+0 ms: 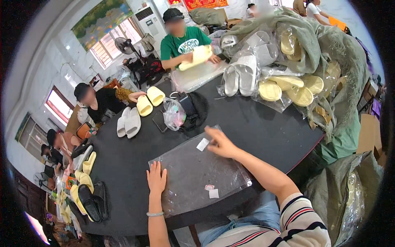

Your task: The person packs pairs of plastic slippers into clear plastic bags. They pick up slippers of various colors from a table, place them into bags, and set the packaged pairs aside. The task is performed by hand in a repetitive assembly line manner.

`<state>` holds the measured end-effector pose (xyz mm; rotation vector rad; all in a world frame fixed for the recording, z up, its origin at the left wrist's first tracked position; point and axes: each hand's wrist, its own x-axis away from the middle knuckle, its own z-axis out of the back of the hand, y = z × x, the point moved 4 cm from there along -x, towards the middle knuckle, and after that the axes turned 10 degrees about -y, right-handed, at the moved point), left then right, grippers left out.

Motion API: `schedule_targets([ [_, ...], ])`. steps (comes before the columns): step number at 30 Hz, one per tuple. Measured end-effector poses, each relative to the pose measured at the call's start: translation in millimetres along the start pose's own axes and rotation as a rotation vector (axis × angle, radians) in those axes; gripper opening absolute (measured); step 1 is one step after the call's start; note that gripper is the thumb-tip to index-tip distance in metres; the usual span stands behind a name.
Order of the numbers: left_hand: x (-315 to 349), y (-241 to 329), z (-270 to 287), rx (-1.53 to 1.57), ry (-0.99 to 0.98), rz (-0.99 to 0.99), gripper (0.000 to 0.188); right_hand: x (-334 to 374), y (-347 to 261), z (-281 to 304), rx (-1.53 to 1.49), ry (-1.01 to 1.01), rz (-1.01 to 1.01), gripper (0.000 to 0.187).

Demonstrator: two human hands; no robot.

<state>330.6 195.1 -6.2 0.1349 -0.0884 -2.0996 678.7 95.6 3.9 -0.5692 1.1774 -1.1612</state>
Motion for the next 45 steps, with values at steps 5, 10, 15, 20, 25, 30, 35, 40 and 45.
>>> schedule_targets([
  [5,-16.2,23.7,-6.2,0.095,0.06,-0.064,0.054,-26.8,93.1,122.9,0.261,0.625,-0.149,0.096],
  [10,-1.6,-1.4,-0.1,0.065,0.074,-0.001,0.055,-85.6,62.8,189.8,-0.57,0.582,-0.349,0.084],
  [15,-10.0,8.1,-3.1,0.138,0.071,-0.023,0.056,-99.6,38.6,249.4,-0.563,0.544,-0.169,0.079],
  [20,-5.9,-0.1,-2.4,0.194,0.064,-0.023,0.056,-91.0,-82.7,252.4,-0.217,0.41,0.025,0.078],
  [25,0.6,-17.3,-0.4,0.374,0.101,-0.045,0.049,-69.2,-203.4,215.3,-0.099,0.137,0.083,0.06],
  [30,-1.3,-22.9,-1.0,0.633,0.171,-0.103,0.041,-47.2,-249.7,169.0,-0.29,-0.155,0.165,0.063],
  [35,4.2,-39.4,10.0,1.086,0.167,-0.002,0.047,-62.0,-204.5,103.4,-0.603,-0.274,0.073,0.068],
  [40,-1.1,-43.6,6.1,1.236,0.101,0.063,0.046,-24.3,-105.3,36.4,-0.827,-0.387,-0.343,0.09],
  [45,2.7,-45.0,-2.5,1.118,0.184,0.028,0.031,33.9,-61.1,9.6,-0.452,-0.413,-0.338,0.099],
])
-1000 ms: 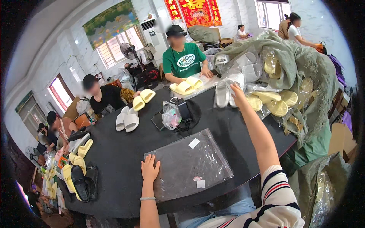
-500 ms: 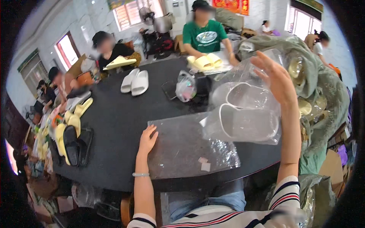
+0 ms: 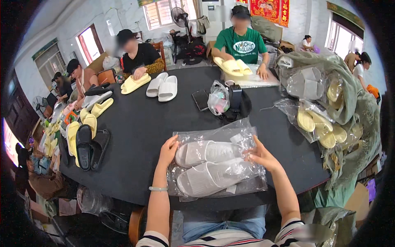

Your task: The person packs pairs of plastic slippers into clear plastic bags. They pick up slippers of various colors from a table, place them into bags, and set the packaged pairs aside. The task is performed by hand in a repetitive assembly line manner.

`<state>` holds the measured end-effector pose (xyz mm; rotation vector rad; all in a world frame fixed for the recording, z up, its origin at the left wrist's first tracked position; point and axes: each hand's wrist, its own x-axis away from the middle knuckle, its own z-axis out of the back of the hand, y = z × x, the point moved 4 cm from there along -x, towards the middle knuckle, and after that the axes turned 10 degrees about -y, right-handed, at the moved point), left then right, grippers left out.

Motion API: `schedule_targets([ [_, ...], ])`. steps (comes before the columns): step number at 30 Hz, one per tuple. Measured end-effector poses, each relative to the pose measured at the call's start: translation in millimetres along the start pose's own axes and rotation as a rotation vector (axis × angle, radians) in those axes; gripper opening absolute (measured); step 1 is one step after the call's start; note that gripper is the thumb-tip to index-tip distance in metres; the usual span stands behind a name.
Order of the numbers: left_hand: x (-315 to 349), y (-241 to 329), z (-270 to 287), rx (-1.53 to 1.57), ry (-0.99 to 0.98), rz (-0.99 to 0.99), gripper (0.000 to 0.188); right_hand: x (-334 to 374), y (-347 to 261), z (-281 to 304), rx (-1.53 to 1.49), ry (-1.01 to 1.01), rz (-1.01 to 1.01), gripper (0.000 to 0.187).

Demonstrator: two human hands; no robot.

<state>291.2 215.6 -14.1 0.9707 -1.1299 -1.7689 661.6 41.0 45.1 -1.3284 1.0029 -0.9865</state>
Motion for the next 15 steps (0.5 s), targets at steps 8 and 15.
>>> schedule_targets([
  [8,-12.0,-12.1,2.2,0.079,0.007,0.002,0.039,69.3,-21.5,-27.9,0.369,0.206,0.073,0.075],
  [15,-16.3,1.2,-15.2,-0.412,-0.087,-0.016,0.058,97.0,-29.6,-37.8,0.59,0.024,0.126,0.055],
])
